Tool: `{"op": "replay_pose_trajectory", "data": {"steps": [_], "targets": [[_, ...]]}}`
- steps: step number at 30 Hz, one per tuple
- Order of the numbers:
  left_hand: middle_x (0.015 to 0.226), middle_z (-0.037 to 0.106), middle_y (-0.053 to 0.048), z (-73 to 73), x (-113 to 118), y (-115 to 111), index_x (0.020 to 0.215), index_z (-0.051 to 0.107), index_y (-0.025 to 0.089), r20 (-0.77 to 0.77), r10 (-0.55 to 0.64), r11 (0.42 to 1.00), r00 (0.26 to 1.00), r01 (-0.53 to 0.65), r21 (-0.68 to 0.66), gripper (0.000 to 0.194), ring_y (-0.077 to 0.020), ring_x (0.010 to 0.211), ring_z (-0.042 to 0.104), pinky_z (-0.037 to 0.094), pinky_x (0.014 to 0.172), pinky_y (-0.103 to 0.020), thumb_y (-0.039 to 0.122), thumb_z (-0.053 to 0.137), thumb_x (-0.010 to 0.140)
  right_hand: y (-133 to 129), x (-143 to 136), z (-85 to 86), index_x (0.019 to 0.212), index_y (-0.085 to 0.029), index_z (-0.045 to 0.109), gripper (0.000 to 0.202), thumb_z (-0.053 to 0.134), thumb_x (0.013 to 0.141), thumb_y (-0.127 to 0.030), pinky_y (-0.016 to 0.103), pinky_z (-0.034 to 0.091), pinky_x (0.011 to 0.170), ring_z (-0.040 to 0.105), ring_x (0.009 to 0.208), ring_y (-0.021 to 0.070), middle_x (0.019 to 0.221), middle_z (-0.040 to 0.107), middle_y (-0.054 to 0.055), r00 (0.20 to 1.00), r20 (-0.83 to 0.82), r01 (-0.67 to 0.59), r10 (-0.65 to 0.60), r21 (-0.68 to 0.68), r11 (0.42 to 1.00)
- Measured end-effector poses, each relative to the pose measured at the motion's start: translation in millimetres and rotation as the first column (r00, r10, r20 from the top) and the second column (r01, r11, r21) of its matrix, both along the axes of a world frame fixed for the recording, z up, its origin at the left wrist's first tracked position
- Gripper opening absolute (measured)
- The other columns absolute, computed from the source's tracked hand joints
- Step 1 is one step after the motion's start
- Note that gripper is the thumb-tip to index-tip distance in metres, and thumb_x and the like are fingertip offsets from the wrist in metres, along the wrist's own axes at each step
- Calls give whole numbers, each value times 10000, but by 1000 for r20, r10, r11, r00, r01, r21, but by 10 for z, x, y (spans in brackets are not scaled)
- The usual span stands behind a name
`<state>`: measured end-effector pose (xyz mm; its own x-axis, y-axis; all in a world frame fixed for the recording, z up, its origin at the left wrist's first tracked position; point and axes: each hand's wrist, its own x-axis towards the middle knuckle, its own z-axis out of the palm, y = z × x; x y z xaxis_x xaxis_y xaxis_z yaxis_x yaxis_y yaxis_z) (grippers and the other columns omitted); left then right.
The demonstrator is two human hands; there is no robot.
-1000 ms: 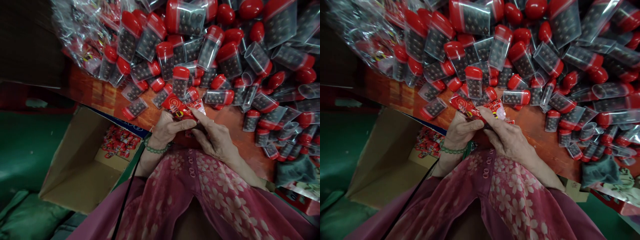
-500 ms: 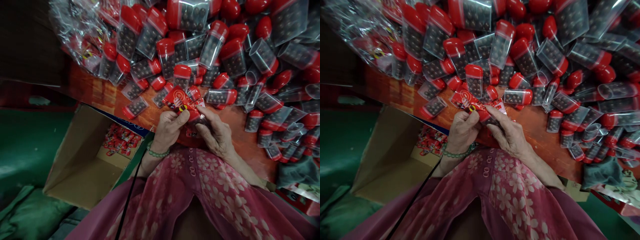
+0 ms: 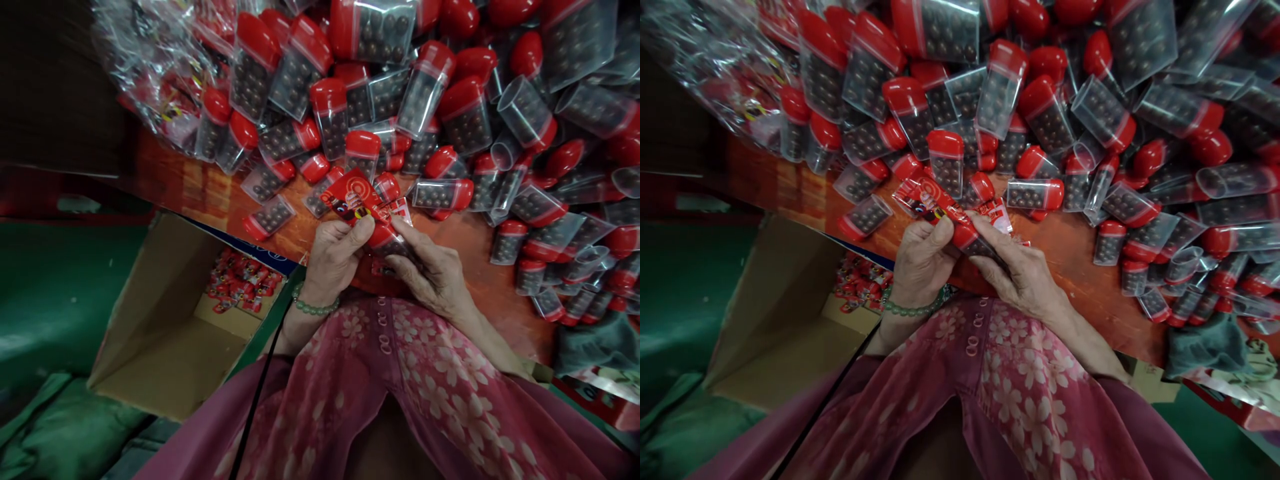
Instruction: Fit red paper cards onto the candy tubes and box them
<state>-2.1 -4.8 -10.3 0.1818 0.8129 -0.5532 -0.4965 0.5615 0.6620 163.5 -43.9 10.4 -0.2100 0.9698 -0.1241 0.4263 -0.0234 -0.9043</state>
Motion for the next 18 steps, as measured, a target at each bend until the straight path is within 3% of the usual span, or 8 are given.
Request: {"op": "replay_pose_trajectory", "data": {"steps": [3, 8, 11, 14, 18], "targets": [[617, 700, 12, 11, -46, 9, 640, 754, 199, -43, -47, 999, 998, 47, 12, 427, -145, 641, 689, 594, 698, -293, 603, 892, 641, 41, 32, 26, 1539, -296, 471, 588, 626, 977, -367, 339, 642, 847, 756, 890, 176, 1304, 744, 46, 997, 1, -75, 75, -82, 994], [585, 667, -4, 11, -135, 12, 609, 749, 158, -164, -166, 985, 973, 170, 16, 446, -102, 546, 596, 487, 546, -232, 577, 861, 709, 78, 67, 74, 1590, -294, 381, 665, 631, 975, -329, 313, 631, 764, 705, 715, 145, 1046, 799, 20, 995, -32, -95, 92, -148, 984], [601, 662, 7, -5, -173, 16, 633, 765, 165, -179, -185, 979, 966, 197, 50, 423, -92, 546, 564, 469, 539, -225, 570, 854, 719, 94, 101, 83, 1591, -318, 379, 669, 633, 972, -339, 333, 630, 792, 723, 777, 156, 1163, 776, 24, 996, -29, -87, 83, -167, 982], [616, 655, 16, -16, -212, 33, 668, 780, 177, -189, -217, 969, 958, 235, 80, 396, -98, 569, 560, 479, 560, -231, 562, 834, 743, 132, 135, 91, 1539, -334, 471, 588, 628, 973, -338, 347, 621, 863, 745, 880, 172, 1326, 724, 21, 991, -30, -132, 129, -135, 982], [606, 624, 17, -2, -258, 63, 612, 743, 171, -189, -234, 970, 954, 241, 19, 321, -123, 605, 582, 462, 547, -238, 442, 879, 717, 171, 159, 109, 1496, -335, 535, 522, 620, 981, -356, 343, 616, 849, 741, 860, 173, 1266, 750, 7, 989, -24, -148, 146, -127, 981]]}}
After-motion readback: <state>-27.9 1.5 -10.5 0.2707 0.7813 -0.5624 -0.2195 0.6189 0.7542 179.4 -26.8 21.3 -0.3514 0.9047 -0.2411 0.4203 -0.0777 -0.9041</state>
